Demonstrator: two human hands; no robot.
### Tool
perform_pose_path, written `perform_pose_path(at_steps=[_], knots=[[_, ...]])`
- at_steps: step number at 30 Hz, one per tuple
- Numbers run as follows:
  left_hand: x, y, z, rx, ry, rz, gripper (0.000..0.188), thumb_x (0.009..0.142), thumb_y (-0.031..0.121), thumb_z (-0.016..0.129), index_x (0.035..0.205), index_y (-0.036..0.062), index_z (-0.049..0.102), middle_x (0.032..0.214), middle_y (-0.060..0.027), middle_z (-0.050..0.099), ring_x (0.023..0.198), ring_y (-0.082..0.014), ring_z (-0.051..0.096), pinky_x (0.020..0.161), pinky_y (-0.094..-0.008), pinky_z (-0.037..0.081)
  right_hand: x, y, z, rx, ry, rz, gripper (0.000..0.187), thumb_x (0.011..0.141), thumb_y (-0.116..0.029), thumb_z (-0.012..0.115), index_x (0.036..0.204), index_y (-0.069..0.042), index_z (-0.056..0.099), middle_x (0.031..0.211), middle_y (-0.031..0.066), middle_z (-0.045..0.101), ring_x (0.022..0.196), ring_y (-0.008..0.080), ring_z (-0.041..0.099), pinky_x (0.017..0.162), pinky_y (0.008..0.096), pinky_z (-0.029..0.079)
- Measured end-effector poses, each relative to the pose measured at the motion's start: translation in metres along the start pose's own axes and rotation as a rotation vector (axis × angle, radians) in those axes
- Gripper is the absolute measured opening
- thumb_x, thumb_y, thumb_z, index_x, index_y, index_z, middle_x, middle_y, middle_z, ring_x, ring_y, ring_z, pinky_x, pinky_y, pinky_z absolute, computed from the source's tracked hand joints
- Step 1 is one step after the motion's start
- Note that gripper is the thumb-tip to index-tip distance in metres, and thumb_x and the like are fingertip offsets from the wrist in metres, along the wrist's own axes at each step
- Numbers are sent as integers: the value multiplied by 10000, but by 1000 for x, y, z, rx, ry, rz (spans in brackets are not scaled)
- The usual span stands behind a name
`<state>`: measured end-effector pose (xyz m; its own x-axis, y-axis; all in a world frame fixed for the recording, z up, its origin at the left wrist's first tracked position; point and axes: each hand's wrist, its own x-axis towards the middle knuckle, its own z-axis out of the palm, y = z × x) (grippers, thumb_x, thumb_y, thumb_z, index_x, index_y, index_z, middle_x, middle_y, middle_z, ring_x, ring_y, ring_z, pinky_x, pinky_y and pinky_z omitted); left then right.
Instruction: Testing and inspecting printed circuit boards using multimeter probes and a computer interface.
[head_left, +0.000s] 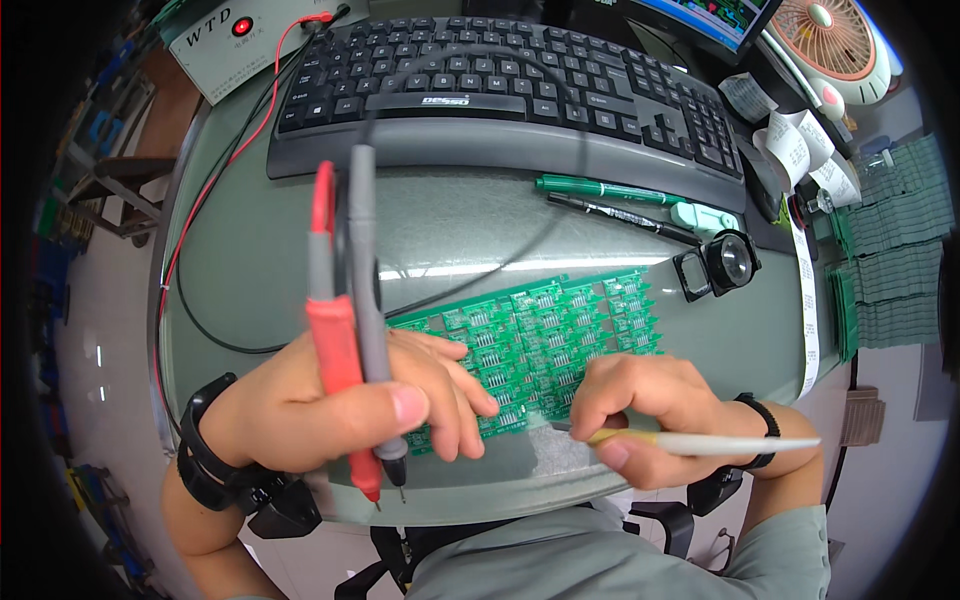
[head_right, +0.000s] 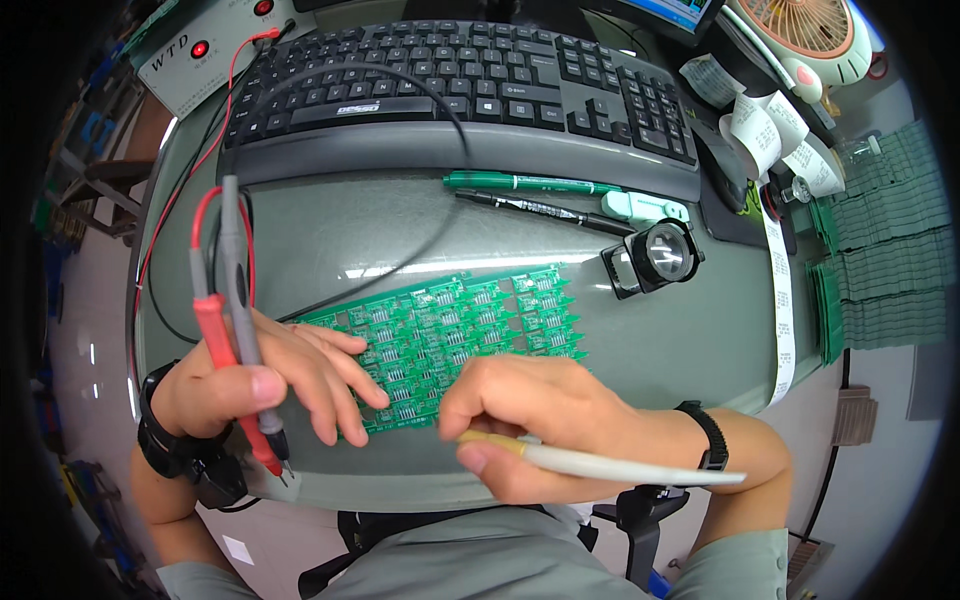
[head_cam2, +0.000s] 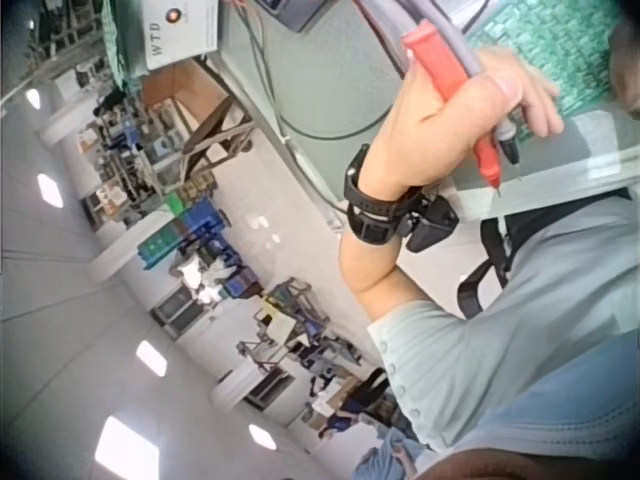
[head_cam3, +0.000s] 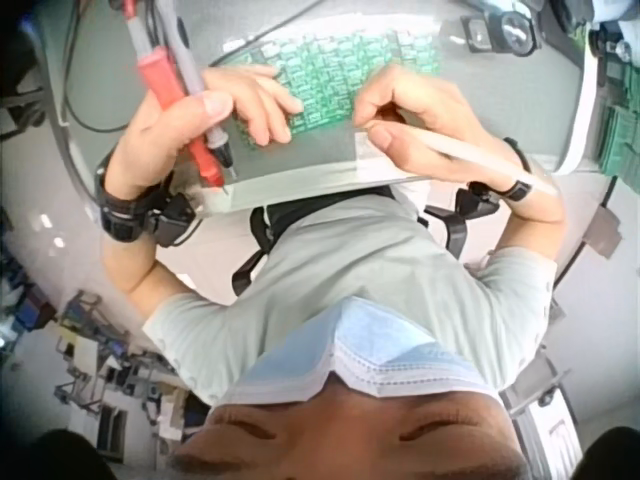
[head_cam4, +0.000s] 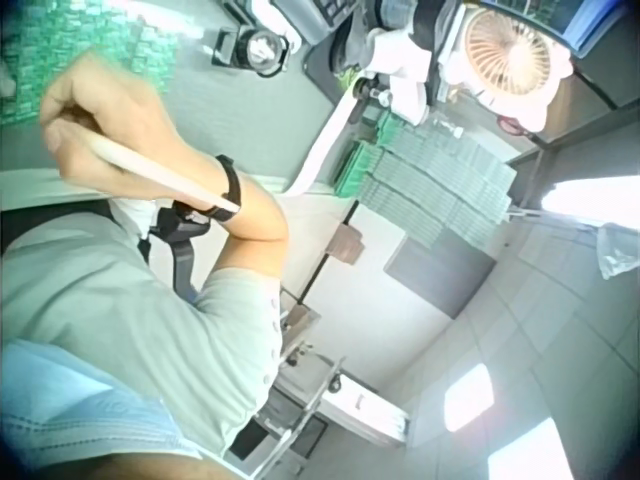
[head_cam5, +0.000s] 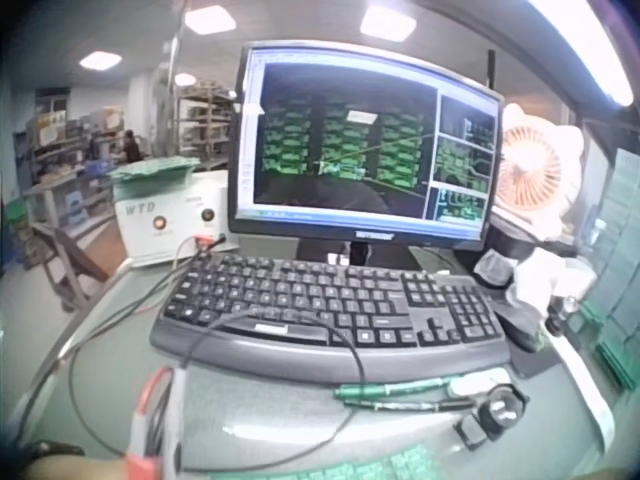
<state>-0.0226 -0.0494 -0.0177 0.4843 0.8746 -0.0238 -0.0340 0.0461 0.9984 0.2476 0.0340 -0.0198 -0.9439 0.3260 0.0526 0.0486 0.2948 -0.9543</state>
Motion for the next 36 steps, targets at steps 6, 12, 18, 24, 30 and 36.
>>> perform_pose_path(at_steps=[6, 12, 18, 24, 30, 36], knots=[[-3, -8, -2, 114, -117, -45, 282, 933, 210, 449, 847, 26, 645, 915, -69, 703, 1065, -277, 638, 1050, -481, 353, 8, 7, 9, -228, 9, -217, 259, 773, 4, 695, 1011, -35, 602, 924, 91, 620, 783, 242, 617, 658, 330, 506], [-3, -12, -4, 134, -116, -4, 277, 936, 204, 449, 829, 32, 638, 891, -70, 702, 1045, -286, 647, 1051, -483, 355, 7, 5, 12, -197, 69, -82, 220, 759, 7, 709, 945, -45, 606, 811, 69, 611, 684, 230, 613, 580, 323, 494], [-3, -11, -3, 120, -116, -20, 298, 938, 216, 443, 822, 25, 641, 883, -78, 701, 1048, -288, 645, 1052, -474, 358, 9, 10, 11, -240, 68, -146, 196, 759, -31, 735, 893, -52, 594, 777, 62, 598, 643, 223, 605, 541, 328, 477], [-2, -8, -7, 145, -180, -83, 350, 934, 232, 390, 880, 44, 680, 965, -82, 715, 1140, -280, 604, 1086, -437, 280, 8, 11, 12, -255, 69, -95, 190, 768, -44, 742, 833, -57, 564, 725, 54, 590, 631, 224, 608, 525, 325, 471], [-3, -10, -3, 119, -112, -30, 308, 942, 217, 440, 824, 20, 646, 882, -78, 702, 1048, -283, 646, 1048, -469, 364, 10, 13, 13, -239, 70, -132, 191, 771, -43, 741, 832, -54, 561, 729, 58, 593, 630, 226, 607, 526, 328, 469], [-3, -11, -3, 109, -107, -38, 286, 939, 202, 453, 832, 23, 649, 886, -73, 705, 1050, -279, 646, 1045, -473, 366, 10, 12, 13, -255, 63, -117, 201, 771, -41, 743, 826, -53, 551, 724, 60, 590, 628, 233, 606, 525, 333, 466]])
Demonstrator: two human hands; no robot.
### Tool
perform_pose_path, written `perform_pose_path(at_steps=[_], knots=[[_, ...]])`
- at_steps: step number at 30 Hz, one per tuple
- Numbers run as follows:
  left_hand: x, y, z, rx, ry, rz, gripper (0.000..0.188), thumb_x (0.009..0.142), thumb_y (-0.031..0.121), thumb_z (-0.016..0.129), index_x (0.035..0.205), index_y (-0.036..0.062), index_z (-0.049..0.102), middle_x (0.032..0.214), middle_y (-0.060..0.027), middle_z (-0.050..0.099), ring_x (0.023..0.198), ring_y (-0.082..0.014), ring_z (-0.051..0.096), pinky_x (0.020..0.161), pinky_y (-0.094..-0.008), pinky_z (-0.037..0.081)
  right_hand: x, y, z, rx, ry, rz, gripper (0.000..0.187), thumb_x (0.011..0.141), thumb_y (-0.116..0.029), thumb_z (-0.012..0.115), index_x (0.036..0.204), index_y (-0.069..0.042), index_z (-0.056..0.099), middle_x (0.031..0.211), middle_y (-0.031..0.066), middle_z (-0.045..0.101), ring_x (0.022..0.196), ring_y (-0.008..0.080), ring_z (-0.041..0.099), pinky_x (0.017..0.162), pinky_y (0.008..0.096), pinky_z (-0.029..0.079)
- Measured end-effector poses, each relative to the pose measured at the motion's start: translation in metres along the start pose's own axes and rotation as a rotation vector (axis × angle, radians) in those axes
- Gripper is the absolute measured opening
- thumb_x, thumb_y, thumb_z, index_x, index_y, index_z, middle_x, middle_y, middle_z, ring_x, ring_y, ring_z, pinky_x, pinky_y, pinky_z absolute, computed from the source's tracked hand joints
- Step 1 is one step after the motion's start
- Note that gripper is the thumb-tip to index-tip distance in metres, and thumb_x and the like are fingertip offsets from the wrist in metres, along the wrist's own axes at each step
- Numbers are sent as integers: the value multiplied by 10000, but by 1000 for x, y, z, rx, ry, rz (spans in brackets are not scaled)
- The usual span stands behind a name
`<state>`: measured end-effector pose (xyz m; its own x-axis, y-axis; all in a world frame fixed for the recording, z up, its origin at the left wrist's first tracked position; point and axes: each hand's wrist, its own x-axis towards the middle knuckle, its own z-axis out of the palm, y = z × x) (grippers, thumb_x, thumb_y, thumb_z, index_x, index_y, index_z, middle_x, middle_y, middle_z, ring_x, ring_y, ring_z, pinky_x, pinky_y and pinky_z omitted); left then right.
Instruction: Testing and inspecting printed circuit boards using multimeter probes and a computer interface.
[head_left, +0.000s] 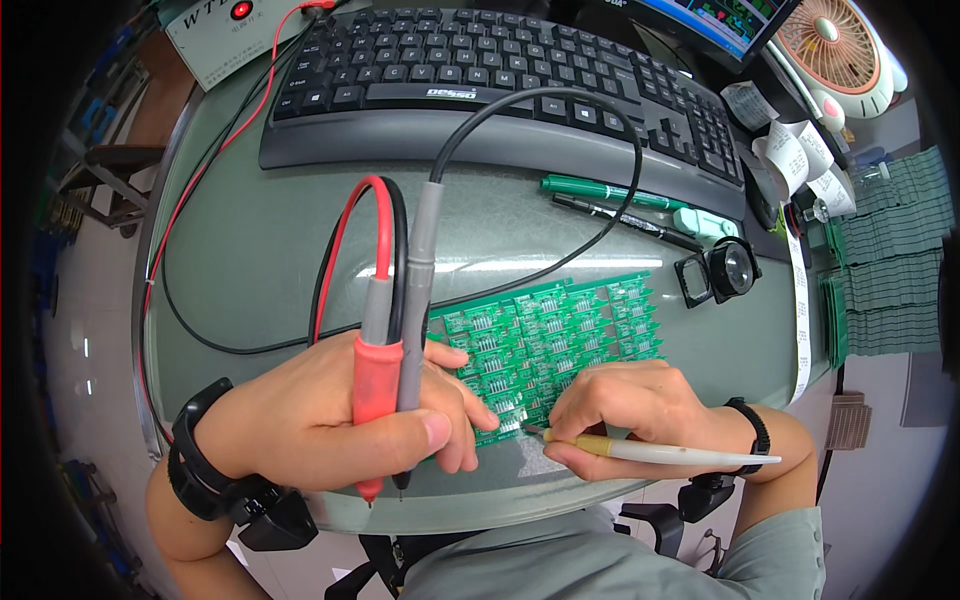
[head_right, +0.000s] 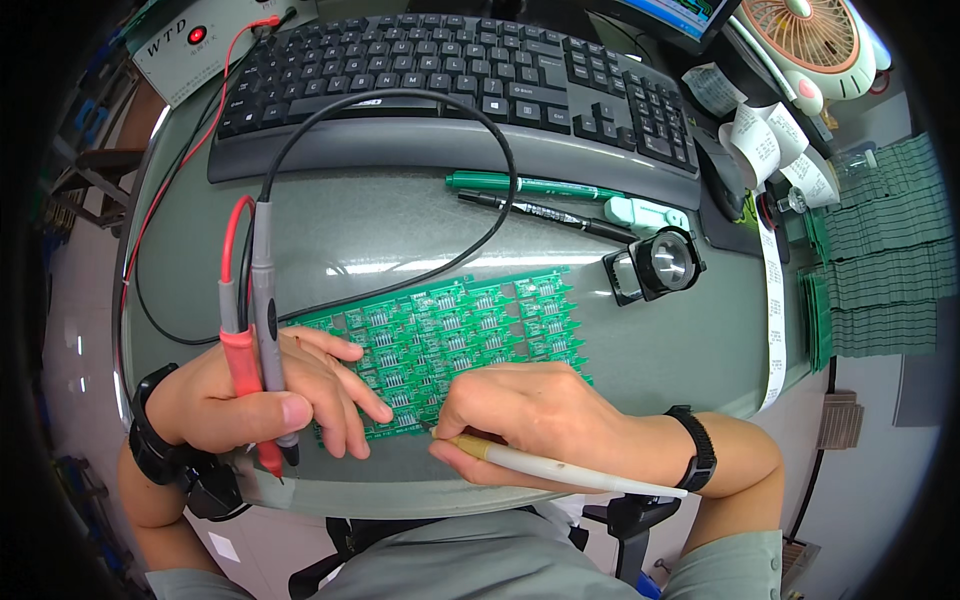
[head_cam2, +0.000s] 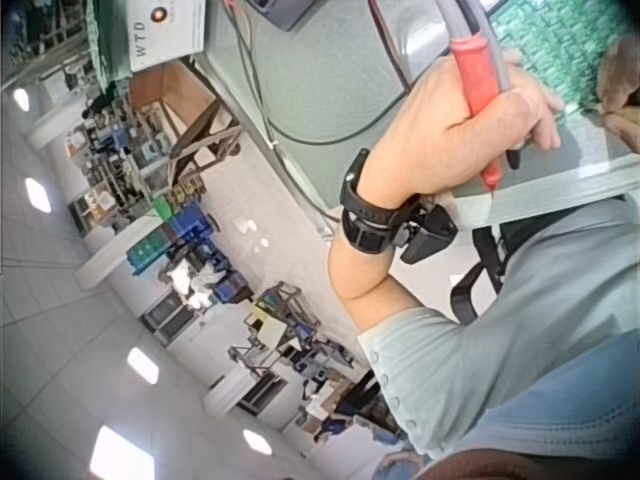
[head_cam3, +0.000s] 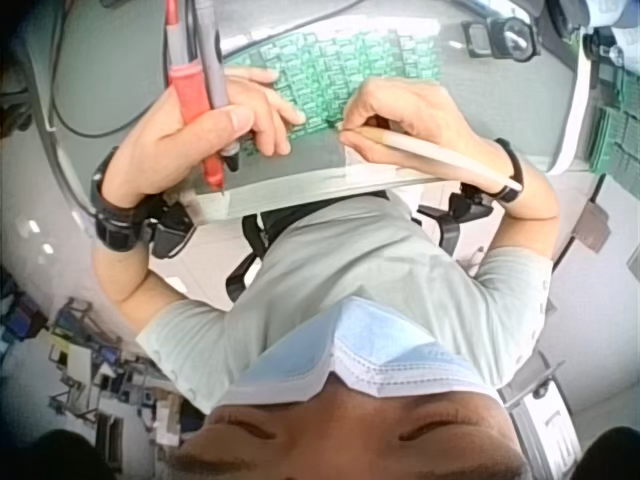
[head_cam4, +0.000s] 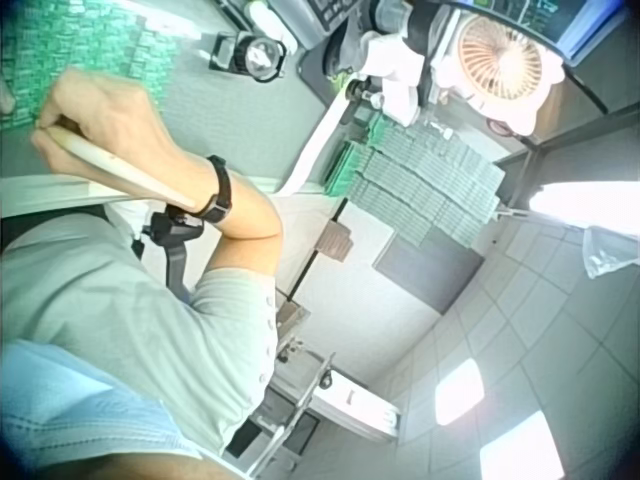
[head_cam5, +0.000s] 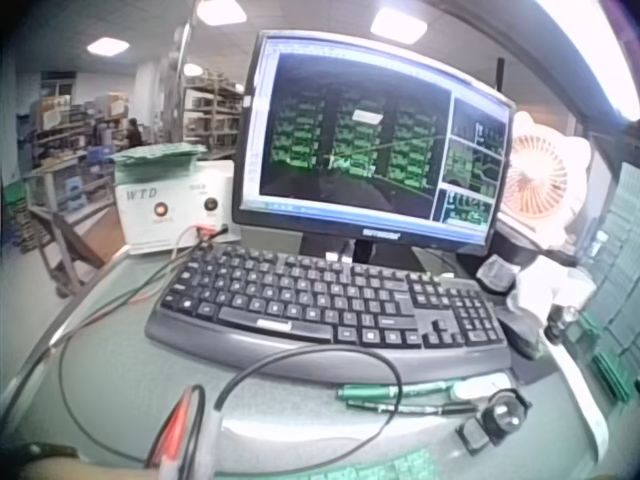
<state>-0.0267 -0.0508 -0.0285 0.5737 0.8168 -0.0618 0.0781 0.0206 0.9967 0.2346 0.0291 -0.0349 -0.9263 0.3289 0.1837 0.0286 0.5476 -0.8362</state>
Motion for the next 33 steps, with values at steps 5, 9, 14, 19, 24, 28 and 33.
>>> perform_pose_path(at_steps=[5, 9, 14, 19, 24, 28, 33], knots=[[0, 1, -4, 59, -84, -20, 384, 965, 260, 367, 890, 49, 680, 973, -69, 711, 1138, -274, 608, 1082, -424, 286, 1, 0, 0, 5, 3, -3, 202, 771, -40, 744, 824, -54, 550, 718, 60, 587, 621, 234, 604, 522, 334, 462], [0, 0, -3, 71, -74, -25, 377, 963, 255, 373, 890, 49, 680, 971, -68, 712, 1135, -276, 609, 1077, -422, 293, 1, -1, 0, -3, 1, 4, 203, 768, -40, 746, 819, -53, 550, 715, 62, 587, 619, 235, 605, 521, 333, 463], [0, 0, -3, 80, -59, -24, 366, 959, 247, 381, 885, 51, 680, 963, -69, 713, 1120, -276, 614, 1071, -423, 303, 1, 0, 3, -20, 24, -16, 214, 757, -39, 753, 807, -52, 546, 710, 65, 586, 618, 234, 604, 515, 333, 468], [2, -1, 3, 66, 38, 33, 286, 945, 202, 458, 830, 22, 648, 869, -72, 703, 1001, -278, 658, 1006, -459, 406, -1, 0, 6, -94, 51, -63, 233, 744, -37, 760, 797, -49, 533, 712, 71, 573, 614, 234, 598, 511, 331, 479], [3, 2, 3, 61, 39, 13, 301, 940, 209, 453, 818, 13, 647, 860, -81, 702, 993, -275, 656, 1007, -445, 405, -5, 1, 10, -216, 59, -169, 240, 746, -37, 757, 801, -42, 523, 746, 76, 560, 619, 224, 595, 522, 330, 493], [3, 7, 3, 5, 26, -72, 305, 938, 204, 454, 806, 5, 644, 879, -108, 702, 1015, -265, 650, 1024, -436, 391, 3, 1, 6, -255, 119, -176, 215, 769, -43, 742, 812, -40, 532, 763, 80, 577, 640, 223, 608, 543, 326, 503], [2, 16, 5, -169, 101, -34, 310, 947, 204, 462, 784, 2, 632, 833, -89, 673, 912, -228, 631, 900, -374, 448, 6, -13, -7, 159, 139, 59, 152, 902, -124, 646, 1024, -46, 598, 794, 71, 623, 671, 190, 639, 579, 295, 509]])
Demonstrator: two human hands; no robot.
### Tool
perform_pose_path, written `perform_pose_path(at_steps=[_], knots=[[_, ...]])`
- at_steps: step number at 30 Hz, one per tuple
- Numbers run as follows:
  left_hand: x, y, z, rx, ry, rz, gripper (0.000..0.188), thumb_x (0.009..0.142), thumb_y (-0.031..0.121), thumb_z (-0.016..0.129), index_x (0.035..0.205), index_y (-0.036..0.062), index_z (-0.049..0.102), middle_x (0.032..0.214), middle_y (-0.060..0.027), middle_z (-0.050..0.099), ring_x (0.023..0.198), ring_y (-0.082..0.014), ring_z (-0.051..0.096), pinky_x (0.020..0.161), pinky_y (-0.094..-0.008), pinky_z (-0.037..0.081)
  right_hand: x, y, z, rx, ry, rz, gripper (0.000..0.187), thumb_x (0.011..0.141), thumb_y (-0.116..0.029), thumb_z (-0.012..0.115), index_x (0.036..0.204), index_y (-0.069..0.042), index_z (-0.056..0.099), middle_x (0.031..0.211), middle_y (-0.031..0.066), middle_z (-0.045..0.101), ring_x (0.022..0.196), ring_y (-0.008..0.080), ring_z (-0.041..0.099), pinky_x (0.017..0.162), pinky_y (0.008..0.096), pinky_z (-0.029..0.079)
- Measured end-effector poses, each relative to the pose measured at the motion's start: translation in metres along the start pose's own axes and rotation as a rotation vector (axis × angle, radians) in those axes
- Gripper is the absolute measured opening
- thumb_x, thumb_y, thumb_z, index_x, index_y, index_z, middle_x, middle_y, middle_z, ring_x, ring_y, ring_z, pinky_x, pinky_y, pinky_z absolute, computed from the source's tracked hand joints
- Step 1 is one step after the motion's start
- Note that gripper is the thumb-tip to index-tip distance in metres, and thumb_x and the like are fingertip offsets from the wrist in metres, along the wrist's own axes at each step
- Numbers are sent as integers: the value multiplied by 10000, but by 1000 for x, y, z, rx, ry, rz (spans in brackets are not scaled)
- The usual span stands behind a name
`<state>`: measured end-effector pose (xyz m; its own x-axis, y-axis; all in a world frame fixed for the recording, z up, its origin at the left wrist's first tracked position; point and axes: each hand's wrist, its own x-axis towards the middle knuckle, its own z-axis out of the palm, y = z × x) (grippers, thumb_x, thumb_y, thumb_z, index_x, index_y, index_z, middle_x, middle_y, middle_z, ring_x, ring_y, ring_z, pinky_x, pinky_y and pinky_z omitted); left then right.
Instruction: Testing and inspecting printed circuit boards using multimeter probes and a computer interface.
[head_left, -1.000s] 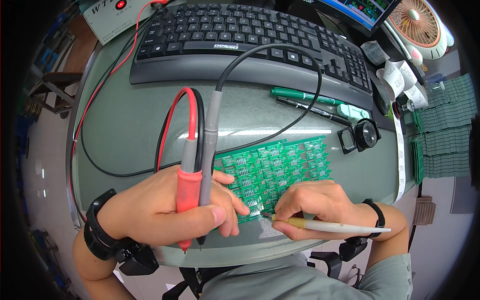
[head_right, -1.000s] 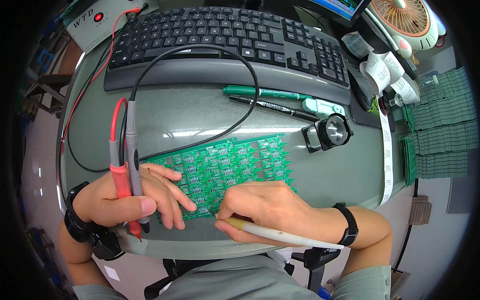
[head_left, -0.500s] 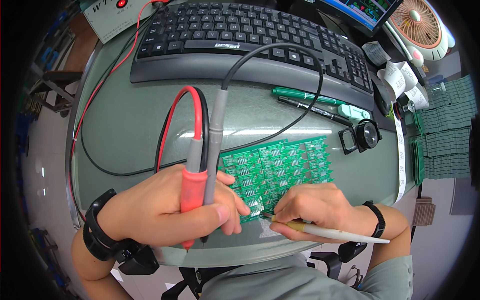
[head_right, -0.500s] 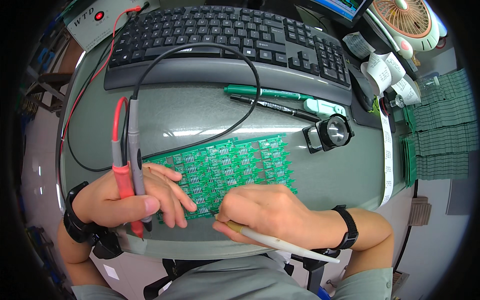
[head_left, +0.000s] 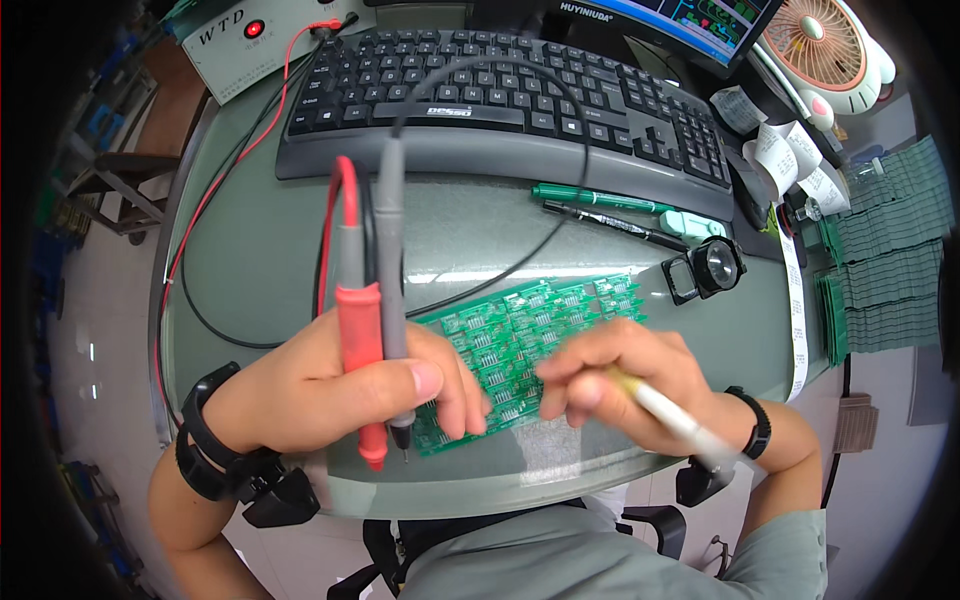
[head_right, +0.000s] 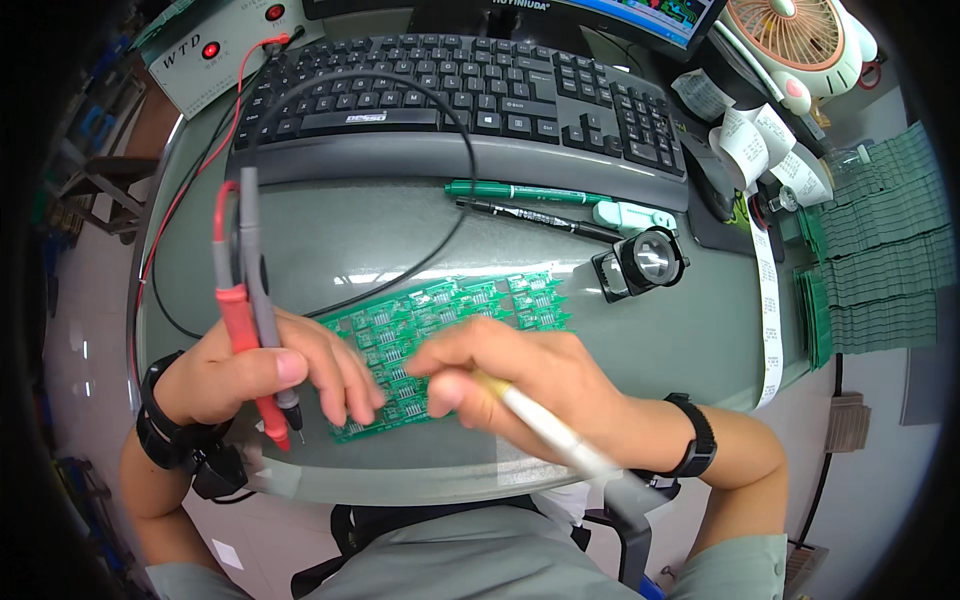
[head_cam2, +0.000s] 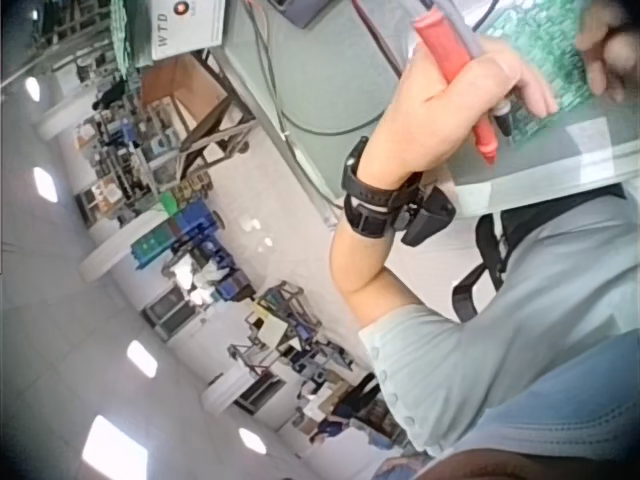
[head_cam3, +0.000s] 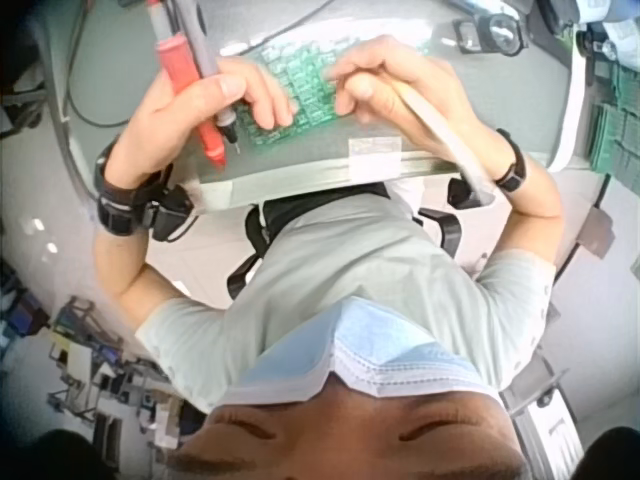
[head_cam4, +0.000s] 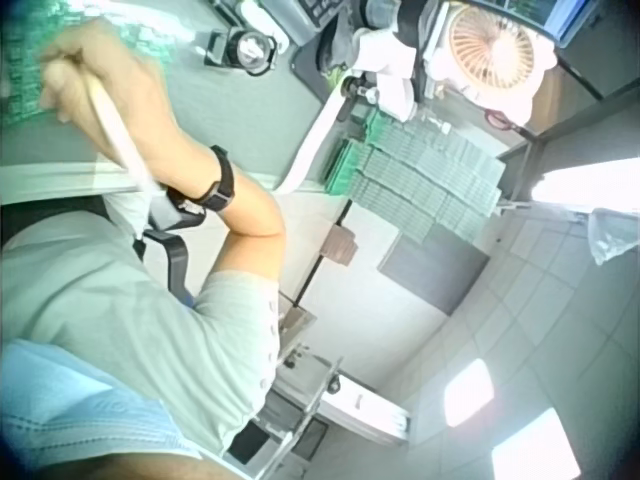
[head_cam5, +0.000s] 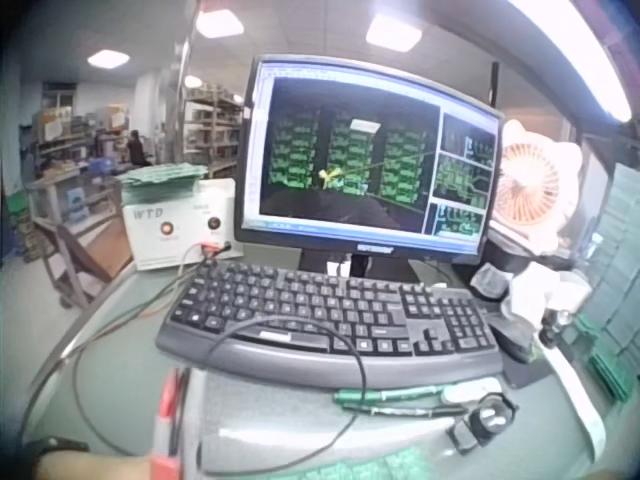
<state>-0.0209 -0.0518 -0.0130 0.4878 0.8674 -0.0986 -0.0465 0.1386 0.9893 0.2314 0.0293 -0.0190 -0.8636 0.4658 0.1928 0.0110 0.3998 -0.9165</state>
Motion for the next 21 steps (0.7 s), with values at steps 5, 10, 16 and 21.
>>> perform_pose_path(at_steps=[5, 10, 16, 21], knots=[[-1, 31, 4, 172, -179, -142, 275, 964, 202, 470, 833, 15, 621, 776, -55, 578, 702, -147, 549, 663, -306, 444, 40, -30, -7, 209, -252, 260, 219, 974, -194, 566, 1138, -50, 584, 771, 64, 646, 651, 110, 616, 574, 245, 493], [-3, 27, 13, 91, 58, -266, 429, 964, 392, 506, 934, -17, 630, 825, -70, 626, 693, -124, 581, 623, -248, 468, 52, -36, 0, 500, -64, 396, 174, 935, -175, 627, 991, -43, 530, 749, 13, 597, 573, 63, 560, 550, 209, 451], [-1, -4, 0, -34, 162, 26, 214, 895, 207, 653, 793, 48, 552, 878, -70, 543, 811, -120, 549, 663, -270, 495, 12, -11, -29, 361, -23, 344, 241, 874, -155, 715, 860, -53, 497, 732, -13, 550, 667, 37, 542, 566, 188, 432], [3, -14, 3, -17, 171, -45, 203, 799, -14, 703, 807, 56, 512, 913, -62, 497, 823, -107, 538, 759, -281, 554, -10, 9, -20, 347, 69, 355, 216, 866, -126, 711, 838, -49, 511, 752, 5, 586, 646, 25, 513, 535, 191, 374]])
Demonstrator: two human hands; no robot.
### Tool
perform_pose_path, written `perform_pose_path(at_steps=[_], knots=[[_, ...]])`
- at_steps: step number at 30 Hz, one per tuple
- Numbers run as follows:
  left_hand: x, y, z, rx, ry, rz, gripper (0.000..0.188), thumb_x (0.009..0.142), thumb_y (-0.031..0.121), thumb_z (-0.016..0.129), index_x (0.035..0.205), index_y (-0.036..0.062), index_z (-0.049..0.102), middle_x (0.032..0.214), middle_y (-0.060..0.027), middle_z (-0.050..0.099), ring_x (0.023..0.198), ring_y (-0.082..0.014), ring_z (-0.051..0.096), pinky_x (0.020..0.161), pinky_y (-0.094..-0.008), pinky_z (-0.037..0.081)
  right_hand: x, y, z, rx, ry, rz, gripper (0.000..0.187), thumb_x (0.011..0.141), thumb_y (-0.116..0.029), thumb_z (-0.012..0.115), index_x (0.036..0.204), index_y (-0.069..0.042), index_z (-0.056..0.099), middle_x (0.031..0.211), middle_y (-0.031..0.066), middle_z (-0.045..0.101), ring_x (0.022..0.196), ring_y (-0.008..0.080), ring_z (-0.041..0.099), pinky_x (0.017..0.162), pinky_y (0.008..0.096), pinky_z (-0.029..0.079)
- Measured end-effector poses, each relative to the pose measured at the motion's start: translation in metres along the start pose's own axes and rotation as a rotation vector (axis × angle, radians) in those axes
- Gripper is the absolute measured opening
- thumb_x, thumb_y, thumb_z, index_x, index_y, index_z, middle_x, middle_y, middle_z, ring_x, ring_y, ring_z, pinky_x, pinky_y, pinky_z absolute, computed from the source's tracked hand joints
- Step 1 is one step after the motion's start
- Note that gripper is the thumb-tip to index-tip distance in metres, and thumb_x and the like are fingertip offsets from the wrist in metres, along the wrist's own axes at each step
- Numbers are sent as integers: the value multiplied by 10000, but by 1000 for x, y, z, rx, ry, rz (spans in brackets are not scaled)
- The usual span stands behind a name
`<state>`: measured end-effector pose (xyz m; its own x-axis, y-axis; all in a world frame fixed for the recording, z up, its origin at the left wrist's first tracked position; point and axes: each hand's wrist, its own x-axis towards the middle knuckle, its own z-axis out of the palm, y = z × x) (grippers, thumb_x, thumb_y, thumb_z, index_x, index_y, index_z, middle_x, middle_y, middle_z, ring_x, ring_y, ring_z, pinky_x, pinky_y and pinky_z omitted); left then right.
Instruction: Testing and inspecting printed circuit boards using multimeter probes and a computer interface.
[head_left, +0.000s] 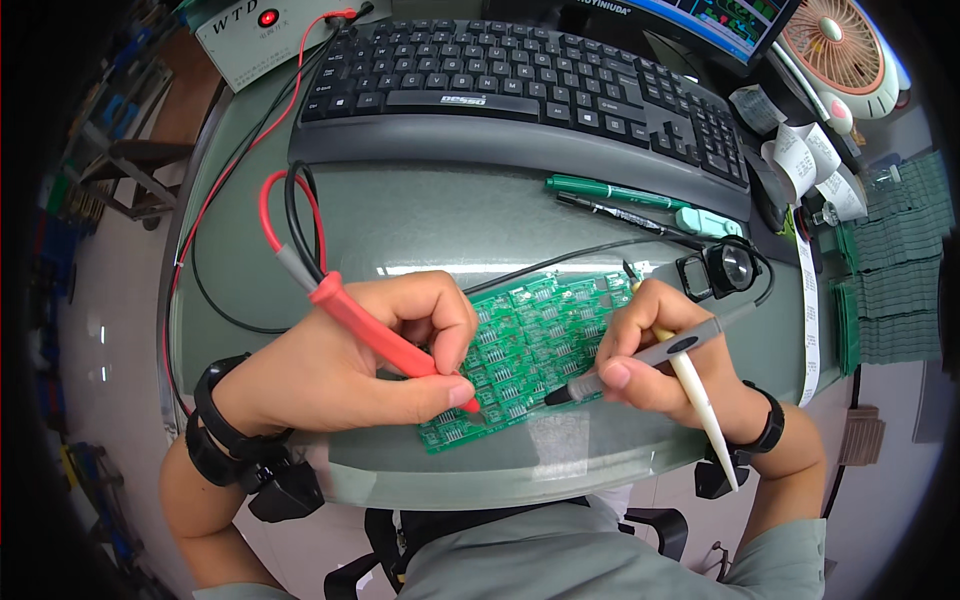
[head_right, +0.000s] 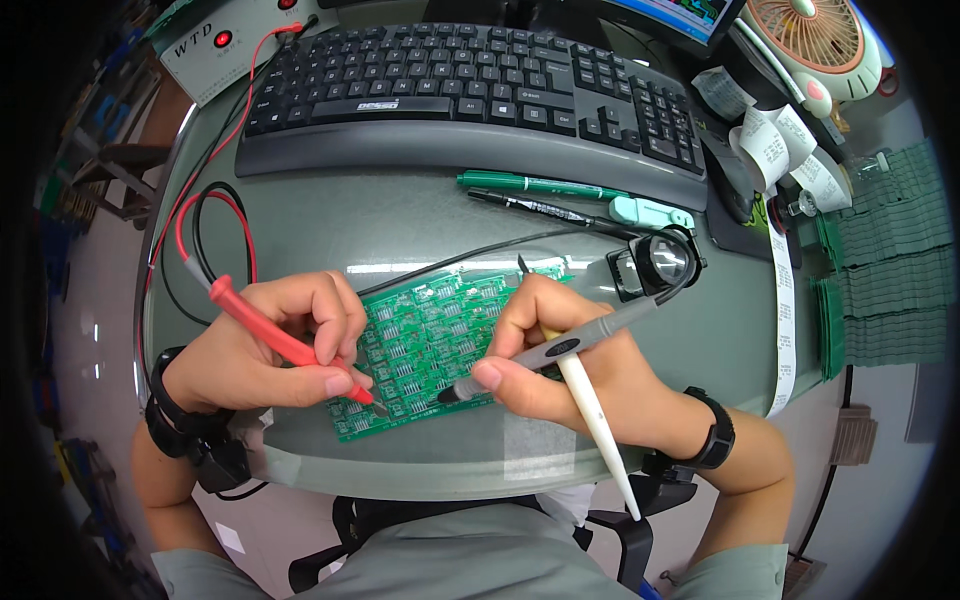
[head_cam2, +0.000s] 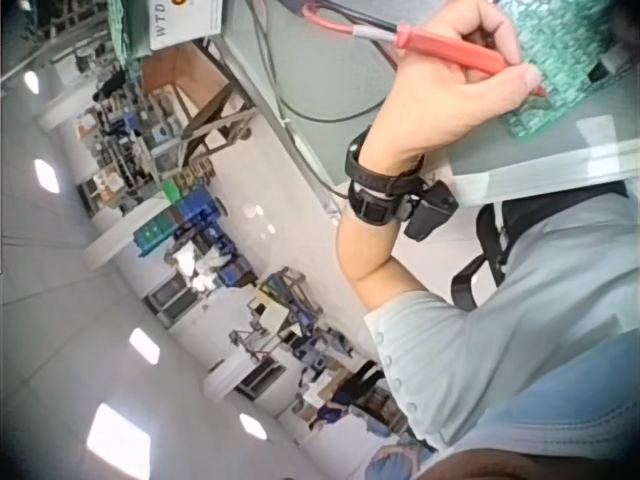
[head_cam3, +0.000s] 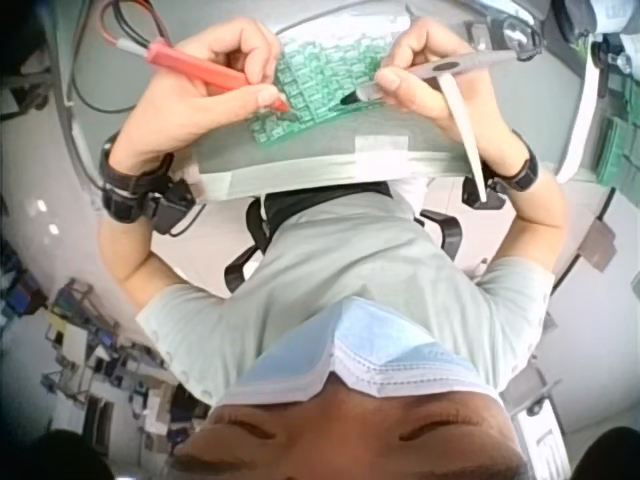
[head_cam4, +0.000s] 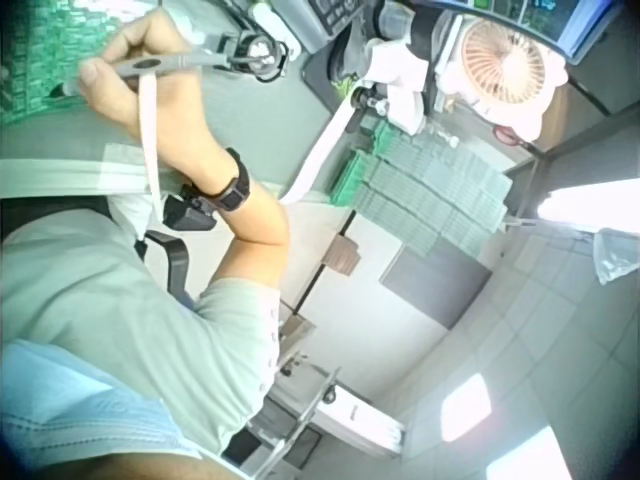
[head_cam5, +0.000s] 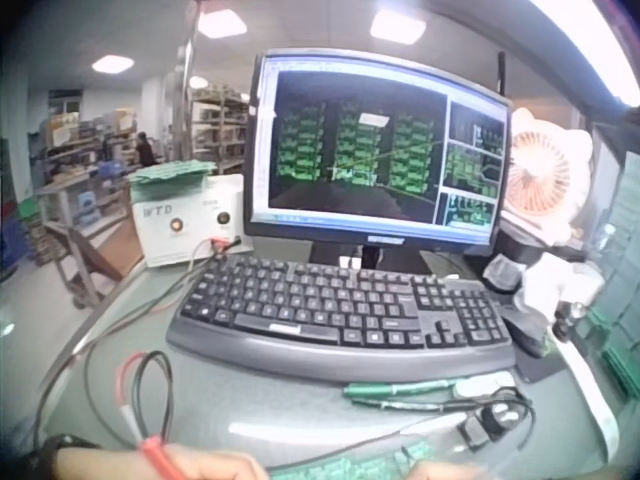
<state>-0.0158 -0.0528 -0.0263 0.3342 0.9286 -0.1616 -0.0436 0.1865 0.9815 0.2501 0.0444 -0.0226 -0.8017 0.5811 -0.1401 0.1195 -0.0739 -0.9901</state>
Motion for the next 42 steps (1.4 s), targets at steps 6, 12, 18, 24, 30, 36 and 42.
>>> perform_pose_path(at_steps=[6, 12, 18, 24, 30, 36, 42], knots=[[2, -4, 2, -20, -6, 47, 217, 798, -16, 694, 820, 63, 494, 915, -51, 482, 834, -100, 521, 789, -273, 544, 2, 11, -1, -39, -4, -103, 208, 866, -119, 703, 840, -44, 510, 746, 10, 585, 616, 26, 502, 525, 196, 369], [2, -5, 2, 43, -10, 69, 232, 792, 19, 719, 819, 83, 497, 914, -49, 506, 840, -103, 516, 745, -249, 444, 1, 11, -2, -34, 7, -96, 210, 860, -119, 707, 838, -42, 513, 747, 13, 585, 618, 26, 505, 526, 194, 368], [2, -3, 3, 42, -5, 47, 233, 793, 34, 727, 814, 86, 501, 913, -48, 512, 826, -102, 512, 734, -243, 430, 2, 13, -3, -55, -1, -120, 212, 856, -118, 709, 828, -43, 513, 741, 10, 581, 614, 27, 504, 519, 194, 368], [3, -3, 4, 56, -4, 38, 233, 794, 38, 732, 811, 86, 505, 917, -47, 516, 824, -100, 510, 723, -240, 422, 2, 12, -2, -71, 6, -135, 213, 855, -119, 710, 826, -43, 513, 737, 13, 585, 612, 30, 507, 517, 197, 372], [3, -4, 5, 73, -3, 59, 234, 793, 33, 733, 813, 86, 506, 911, -44, 512, 820, -100, 508, 721, -240, 424, 2, 13, -2, -71, 10, -139, 222, 852, -126, 715, 823, -43, 511, 730, 13, 583, 610, 31, 506, 517, 197, 370], [3, -4, 6, 121, -2, 80, 242, 786, 26, 733, 812, 86, 500, 909, -44, 509, 818, -104, 507, 716, -247, 429, 2, 15, -2, -74, 7, -158, 225, 855, -131, 713, 822, -41, 509, 713, 11, 582, 595, 32, 498, 507, 200, 363], [3, -3, 7, 154, 8, 97, 248, 782, 24, 732, 804, 88, 494, 897, -47, 509, 805, -110, 504, 702, -250, 421, 2, 16, -3, -88, 3, -177, 225, 860, -133, 709, 820, -41, 507, 712, 13, 578, 590, 32, 489, 501, 202, 354]])
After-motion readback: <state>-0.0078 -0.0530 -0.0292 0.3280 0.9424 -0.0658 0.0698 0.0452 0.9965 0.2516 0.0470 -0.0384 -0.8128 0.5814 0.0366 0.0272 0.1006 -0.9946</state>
